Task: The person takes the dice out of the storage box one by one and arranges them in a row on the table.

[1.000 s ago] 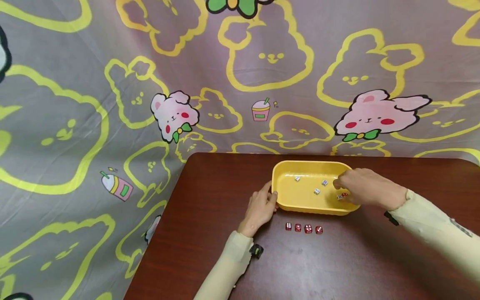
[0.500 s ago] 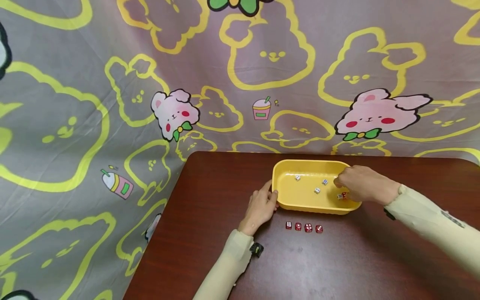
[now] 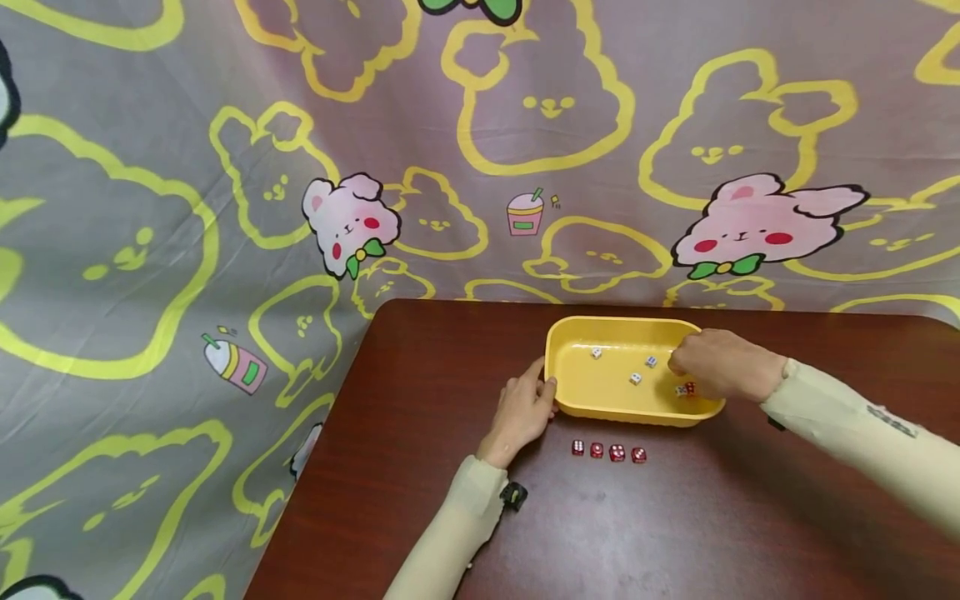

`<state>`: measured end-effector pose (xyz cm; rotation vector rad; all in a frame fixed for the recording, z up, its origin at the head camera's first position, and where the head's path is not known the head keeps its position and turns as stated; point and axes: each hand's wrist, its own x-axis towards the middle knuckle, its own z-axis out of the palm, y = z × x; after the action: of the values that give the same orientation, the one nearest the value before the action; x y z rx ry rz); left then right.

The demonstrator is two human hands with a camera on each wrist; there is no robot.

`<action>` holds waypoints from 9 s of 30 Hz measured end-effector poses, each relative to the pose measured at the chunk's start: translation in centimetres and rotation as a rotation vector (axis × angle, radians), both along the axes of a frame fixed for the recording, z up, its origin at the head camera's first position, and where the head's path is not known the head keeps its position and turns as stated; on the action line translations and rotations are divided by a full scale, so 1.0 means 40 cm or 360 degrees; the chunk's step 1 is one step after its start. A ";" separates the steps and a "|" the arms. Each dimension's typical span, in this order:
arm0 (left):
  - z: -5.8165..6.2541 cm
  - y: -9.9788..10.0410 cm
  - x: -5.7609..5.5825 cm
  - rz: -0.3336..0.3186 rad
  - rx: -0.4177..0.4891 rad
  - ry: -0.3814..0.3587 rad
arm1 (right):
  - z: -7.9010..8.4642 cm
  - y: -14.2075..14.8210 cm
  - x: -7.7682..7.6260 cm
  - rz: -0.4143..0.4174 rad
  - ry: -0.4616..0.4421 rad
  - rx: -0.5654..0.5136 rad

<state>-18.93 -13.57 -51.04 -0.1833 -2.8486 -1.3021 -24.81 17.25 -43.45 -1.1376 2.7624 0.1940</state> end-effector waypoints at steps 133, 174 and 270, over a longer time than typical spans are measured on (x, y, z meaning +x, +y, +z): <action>0.001 0.002 0.002 0.0008 -0.0019 0.0001 | 0.033 0.025 0.020 0.0105 0.0122 -0.0254; -0.005 0.002 -0.001 -0.0005 0.0018 -0.0004 | 0.058 0.046 0.125 0.0201 0.0267 -0.0558; 0.002 0.008 0.002 0.0012 0.0022 -0.0011 | -0.123 0.002 0.227 0.0269 0.0153 -0.0764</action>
<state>-18.85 -13.26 -50.96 -0.1685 -2.8424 -1.3230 -15.73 17.31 -48.39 -1.5035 2.8794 -0.4325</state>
